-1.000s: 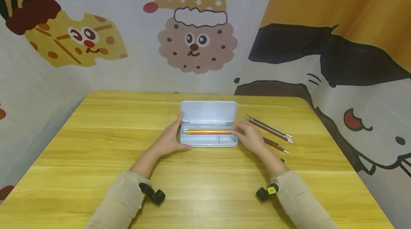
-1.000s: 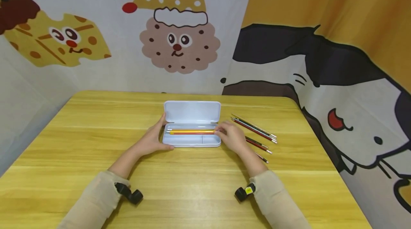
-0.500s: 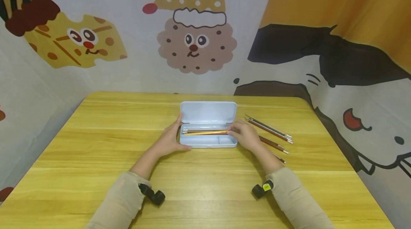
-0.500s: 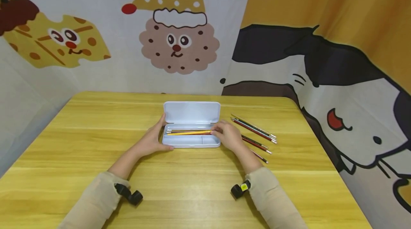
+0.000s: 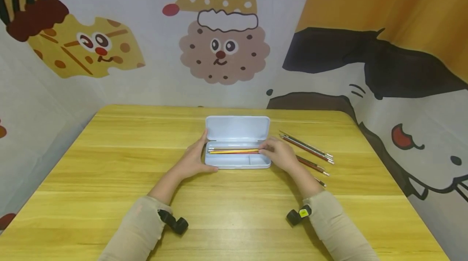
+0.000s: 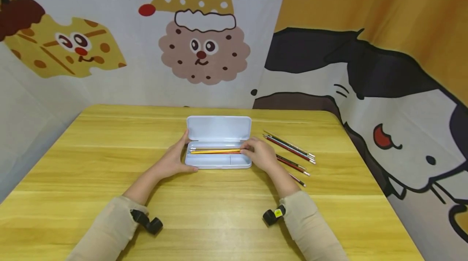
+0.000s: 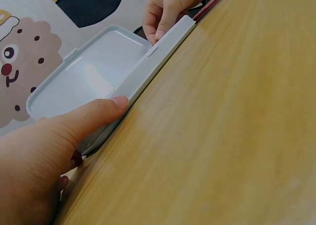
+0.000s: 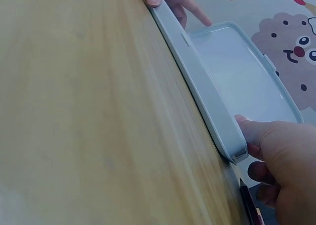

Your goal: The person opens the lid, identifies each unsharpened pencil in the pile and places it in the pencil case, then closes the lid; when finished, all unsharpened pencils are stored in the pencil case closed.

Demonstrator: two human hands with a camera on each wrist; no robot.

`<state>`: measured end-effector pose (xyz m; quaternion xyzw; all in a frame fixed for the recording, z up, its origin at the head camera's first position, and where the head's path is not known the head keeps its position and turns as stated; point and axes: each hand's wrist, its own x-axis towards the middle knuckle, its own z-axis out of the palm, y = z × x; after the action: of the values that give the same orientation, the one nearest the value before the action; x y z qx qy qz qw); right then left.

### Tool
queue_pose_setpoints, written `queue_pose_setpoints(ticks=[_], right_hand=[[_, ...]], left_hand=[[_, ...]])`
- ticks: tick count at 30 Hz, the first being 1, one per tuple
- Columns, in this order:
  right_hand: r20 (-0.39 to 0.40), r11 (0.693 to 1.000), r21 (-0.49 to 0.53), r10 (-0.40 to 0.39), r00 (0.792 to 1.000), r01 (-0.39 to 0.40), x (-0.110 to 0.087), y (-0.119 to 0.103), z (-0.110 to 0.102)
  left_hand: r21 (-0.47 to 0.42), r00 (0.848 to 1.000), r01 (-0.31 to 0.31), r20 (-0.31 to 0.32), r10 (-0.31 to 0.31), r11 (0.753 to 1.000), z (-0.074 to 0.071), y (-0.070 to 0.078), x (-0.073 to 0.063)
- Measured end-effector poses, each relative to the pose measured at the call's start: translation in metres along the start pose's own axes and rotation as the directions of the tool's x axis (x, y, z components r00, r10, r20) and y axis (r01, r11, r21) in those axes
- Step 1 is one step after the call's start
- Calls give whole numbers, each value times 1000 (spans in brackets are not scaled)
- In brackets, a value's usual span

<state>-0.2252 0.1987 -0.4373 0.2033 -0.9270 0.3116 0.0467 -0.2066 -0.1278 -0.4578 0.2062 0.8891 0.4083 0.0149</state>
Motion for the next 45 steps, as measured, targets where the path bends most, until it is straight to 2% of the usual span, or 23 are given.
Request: queue_pose_setpoints(ticks=[10,19,27,36,45], right_hand=[[-80,998,50,-37,996,41,-7,3,-10],[-148,999,-39,-8,989,3,-23,14,-33],[-183,997,-70,13,983,-26,-41,35,-54],[-186,996,-28,80,979,-86,-57,59,-75],[-224,990,-98,75,972,-99,-69,84,-91]], left_hand=[[-10,1000,0,-1,0,1000,0,1,0],[-2,1000,-5,3,5,1000,0,0,0],[3,1000,-8,1,8,1000,0,0,0],[-3,1000,-8,1,8,1000,0,0,0],[0,1000,-5,2,5,1000,0,-1,0]])
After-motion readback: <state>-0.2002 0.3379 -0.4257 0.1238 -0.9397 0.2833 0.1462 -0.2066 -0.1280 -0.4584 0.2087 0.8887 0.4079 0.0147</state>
